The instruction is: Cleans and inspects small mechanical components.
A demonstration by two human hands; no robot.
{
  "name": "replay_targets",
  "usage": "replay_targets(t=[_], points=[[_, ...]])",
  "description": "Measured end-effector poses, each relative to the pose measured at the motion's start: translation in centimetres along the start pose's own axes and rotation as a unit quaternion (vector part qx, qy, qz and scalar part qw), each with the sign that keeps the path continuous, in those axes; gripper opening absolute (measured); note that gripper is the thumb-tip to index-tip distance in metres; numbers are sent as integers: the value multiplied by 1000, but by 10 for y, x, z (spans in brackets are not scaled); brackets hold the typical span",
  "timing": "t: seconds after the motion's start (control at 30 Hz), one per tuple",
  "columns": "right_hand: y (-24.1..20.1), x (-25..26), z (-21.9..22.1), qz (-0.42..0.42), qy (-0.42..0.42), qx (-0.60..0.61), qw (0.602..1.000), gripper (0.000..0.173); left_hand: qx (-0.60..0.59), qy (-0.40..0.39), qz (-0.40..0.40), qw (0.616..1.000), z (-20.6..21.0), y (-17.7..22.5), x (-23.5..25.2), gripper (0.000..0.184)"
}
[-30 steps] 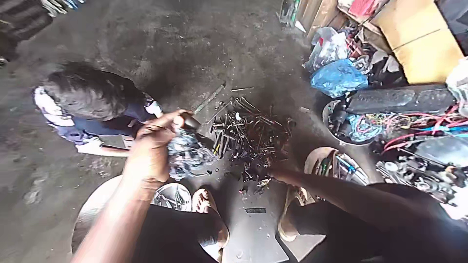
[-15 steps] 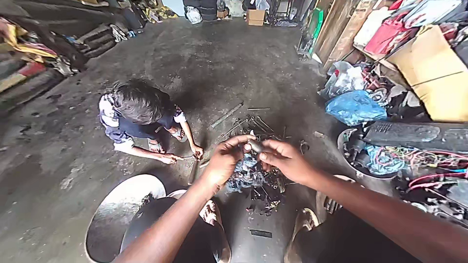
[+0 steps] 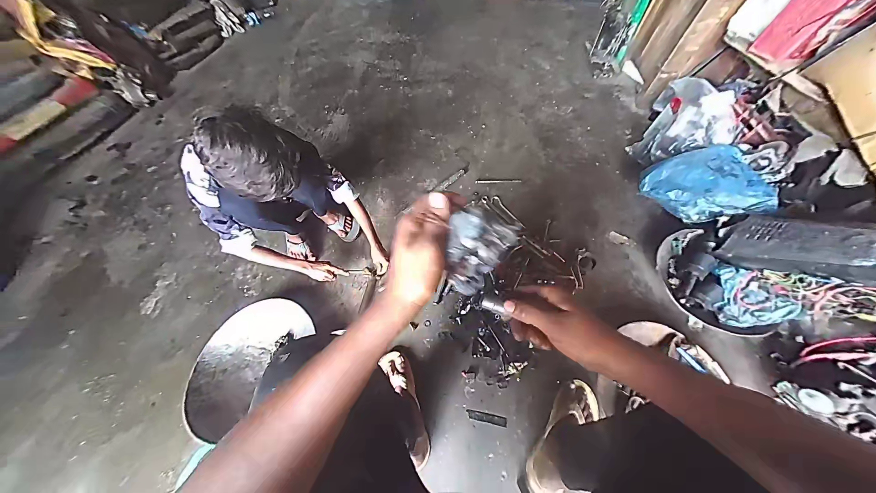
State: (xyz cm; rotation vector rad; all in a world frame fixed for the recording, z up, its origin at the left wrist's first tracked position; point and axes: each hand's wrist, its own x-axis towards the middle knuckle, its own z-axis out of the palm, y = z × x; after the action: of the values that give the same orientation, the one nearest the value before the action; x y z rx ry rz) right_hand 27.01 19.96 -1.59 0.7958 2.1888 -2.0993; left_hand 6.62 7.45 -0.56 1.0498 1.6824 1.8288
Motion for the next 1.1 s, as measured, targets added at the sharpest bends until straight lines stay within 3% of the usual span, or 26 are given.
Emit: replay_targets(t=[0.1,0.2,0.23,0.43,0.57,0.8,0.97,1.1], points=[[-5,-5,5,-21,40,74,996,15,87,-184,24,979,37,-1,-14,33],[4,-13,0,-40,65,93,993,11,193,-318,67,926,45,4,-19,48],[7,-14,0,-39,71,99,992,3,186,-347,69,916,41,5,-19,51],[28,-23,-10,-76,107,41,990,25,182,-437,3,881,17,16,-37,60],[26,-44,-4,-55,72,-1,996,27,104,-424,-35,899,21,5,-66,49],[23,-52,9,-67,24,-162,984,15,18,-288,5,957,32,-19,-101,48],[25,-43,1,-83,-56,-135,986,19,65,-289,24,955,29,-14,-98,52],[-8,-43,18,-10,22,-78,997,21,147,-313,63,936,17,-9,-87,51]])
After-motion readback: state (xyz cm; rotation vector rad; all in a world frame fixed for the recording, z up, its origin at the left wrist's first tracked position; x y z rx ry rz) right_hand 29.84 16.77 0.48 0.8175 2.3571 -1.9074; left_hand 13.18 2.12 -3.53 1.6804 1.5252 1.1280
